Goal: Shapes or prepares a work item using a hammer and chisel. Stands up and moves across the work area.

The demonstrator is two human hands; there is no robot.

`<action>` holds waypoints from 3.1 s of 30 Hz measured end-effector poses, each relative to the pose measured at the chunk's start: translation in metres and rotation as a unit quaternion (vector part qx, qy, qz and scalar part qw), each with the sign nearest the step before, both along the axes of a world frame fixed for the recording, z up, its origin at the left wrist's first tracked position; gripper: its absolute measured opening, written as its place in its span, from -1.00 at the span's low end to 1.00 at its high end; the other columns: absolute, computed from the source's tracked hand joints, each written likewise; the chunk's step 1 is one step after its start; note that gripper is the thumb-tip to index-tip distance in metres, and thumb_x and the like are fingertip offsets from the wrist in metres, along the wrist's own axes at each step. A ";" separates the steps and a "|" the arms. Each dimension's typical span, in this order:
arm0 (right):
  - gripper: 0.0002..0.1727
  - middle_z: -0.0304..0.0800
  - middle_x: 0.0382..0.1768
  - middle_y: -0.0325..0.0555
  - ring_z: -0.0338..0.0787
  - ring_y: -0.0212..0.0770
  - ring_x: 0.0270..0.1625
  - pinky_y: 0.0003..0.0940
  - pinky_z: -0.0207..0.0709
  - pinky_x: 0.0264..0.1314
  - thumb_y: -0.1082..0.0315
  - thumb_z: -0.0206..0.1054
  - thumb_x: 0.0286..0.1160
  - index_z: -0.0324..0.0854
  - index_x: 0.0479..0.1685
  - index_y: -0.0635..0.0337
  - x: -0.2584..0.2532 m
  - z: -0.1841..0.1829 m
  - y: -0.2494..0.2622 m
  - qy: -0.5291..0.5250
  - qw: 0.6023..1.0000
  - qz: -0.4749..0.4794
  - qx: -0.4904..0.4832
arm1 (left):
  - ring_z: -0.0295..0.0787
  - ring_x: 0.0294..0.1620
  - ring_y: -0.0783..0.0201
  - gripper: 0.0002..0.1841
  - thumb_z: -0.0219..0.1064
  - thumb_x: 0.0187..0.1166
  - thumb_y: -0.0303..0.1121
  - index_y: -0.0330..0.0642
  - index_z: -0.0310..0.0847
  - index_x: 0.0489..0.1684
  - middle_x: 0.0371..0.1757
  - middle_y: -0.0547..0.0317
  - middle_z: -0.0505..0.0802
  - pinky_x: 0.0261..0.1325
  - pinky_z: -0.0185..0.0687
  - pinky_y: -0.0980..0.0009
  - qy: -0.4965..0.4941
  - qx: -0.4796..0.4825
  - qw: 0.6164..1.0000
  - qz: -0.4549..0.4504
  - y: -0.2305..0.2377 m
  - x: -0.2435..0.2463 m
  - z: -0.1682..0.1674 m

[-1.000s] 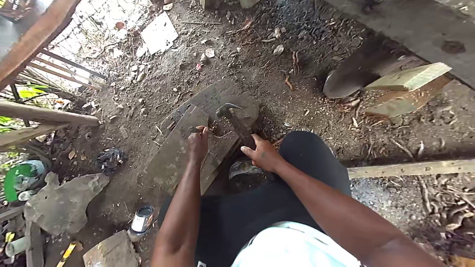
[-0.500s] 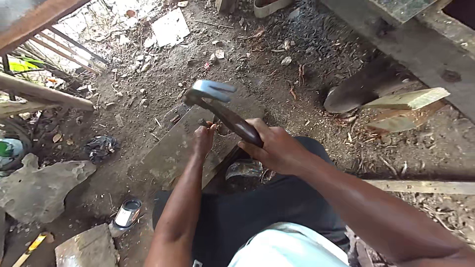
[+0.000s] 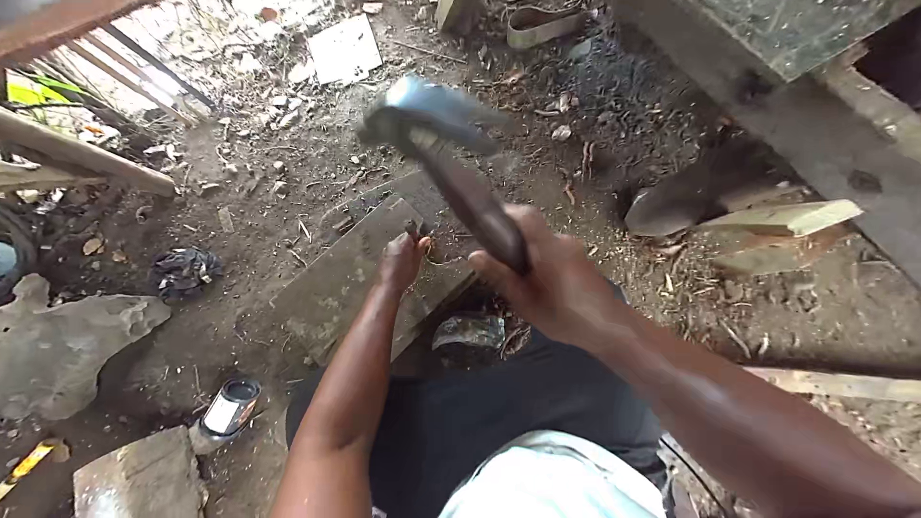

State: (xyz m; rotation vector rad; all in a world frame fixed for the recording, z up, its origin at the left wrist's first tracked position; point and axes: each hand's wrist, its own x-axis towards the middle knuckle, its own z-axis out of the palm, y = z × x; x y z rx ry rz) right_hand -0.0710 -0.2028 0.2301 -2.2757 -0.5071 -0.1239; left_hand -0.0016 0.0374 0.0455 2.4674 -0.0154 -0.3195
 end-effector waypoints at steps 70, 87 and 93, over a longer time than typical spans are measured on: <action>-0.52 0.73 -0.46 -0.19 0.77 -0.20 -0.47 -0.12 0.73 -0.41 -0.05 0.27 0.69 0.46 0.31 0.14 -0.010 -0.062 -0.015 0.106 0.993 -0.020 -0.037 | 0.87 0.00 -0.12 -0.62 0.17 0.83 -0.11 -0.28 0.74 -0.03 -0.05 -0.13 0.87 0.14 0.75 -0.19 -0.076 0.070 0.992 -0.067 0.001 -0.006 -0.016; -0.44 0.81 -0.37 -0.13 0.80 -0.16 -0.48 -0.01 0.76 -0.34 -0.12 0.32 0.64 0.46 0.55 -0.13 0.021 -0.084 -0.033 0.248 0.961 -0.115 0.043 | 0.93 -0.16 0.10 -0.60 -0.09 0.90 -0.17 -0.39 0.41 0.28 -0.19 -0.04 0.88 0.03 0.88 0.07 -0.061 -0.412 0.841 0.345 0.033 0.038 0.002; -0.32 0.89 0.01 0.14 0.86 0.26 0.01 0.42 0.63 0.01 0.07 0.35 0.56 0.41 0.74 -0.14 0.076 -0.173 -0.007 0.275 0.944 -0.141 -0.119 | 0.78 -0.04 -0.15 -0.68 0.12 0.75 -0.23 -0.18 0.75 0.13 -0.06 -0.17 0.83 0.04 0.64 -0.29 -0.035 0.065 0.970 0.233 0.135 0.017 0.019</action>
